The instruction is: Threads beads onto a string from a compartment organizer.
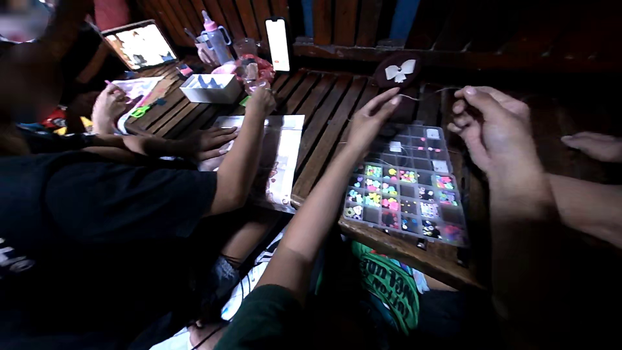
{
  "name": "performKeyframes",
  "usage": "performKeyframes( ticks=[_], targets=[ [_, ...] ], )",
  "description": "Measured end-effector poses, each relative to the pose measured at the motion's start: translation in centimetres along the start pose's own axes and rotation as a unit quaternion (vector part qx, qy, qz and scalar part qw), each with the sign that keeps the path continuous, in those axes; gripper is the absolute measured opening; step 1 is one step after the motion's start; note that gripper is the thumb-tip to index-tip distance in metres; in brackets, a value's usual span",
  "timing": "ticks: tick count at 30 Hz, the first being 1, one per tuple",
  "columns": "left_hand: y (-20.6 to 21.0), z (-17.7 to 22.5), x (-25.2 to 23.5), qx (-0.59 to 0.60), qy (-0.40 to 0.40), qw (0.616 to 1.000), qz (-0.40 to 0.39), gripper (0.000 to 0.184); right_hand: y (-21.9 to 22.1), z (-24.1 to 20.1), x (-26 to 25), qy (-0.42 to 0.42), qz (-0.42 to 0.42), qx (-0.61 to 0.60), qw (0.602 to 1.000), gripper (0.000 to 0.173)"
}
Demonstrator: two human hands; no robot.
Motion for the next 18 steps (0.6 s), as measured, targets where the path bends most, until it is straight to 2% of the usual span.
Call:
performKeyframes(
  ticks=[3,6,10,18],
  targets=[
    [0.3,0.4,0.1,-0.065,0.059,0.996,-0.010,0.042,0.8,-0.2,0.1,-0.035,-0.010,0.147,0.988,0.015],
    [1.7,1.2,0.9,-0.068,0.067,0.992,-0.083,0.037,2.1,-0.2,0.5,-0.039,-0.057,0.254,0.965,0.023],
    [2.6,0.7,1.3,-0.090,0.032,0.987,-0.126,0.027,3.1,-0.4,1.4,-0.037,-0.091,0.299,0.949,0.019],
    [1.9,0.1,0.7,-0.086,0.011,0.991,-0.105,0.016,2.2,0.6,0.5,-0.048,-0.088,0.314,0.944,0.021]
  ],
)
Point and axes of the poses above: each hand's wrist, its own x-axis away from the middle knuckle, its own y-axis out of the palm, z = x × y, the point moved 6 cm from there along -x, towards the middle knuckle, and after that the axes turned 3 degrees about -y, right-handed, at the moved point
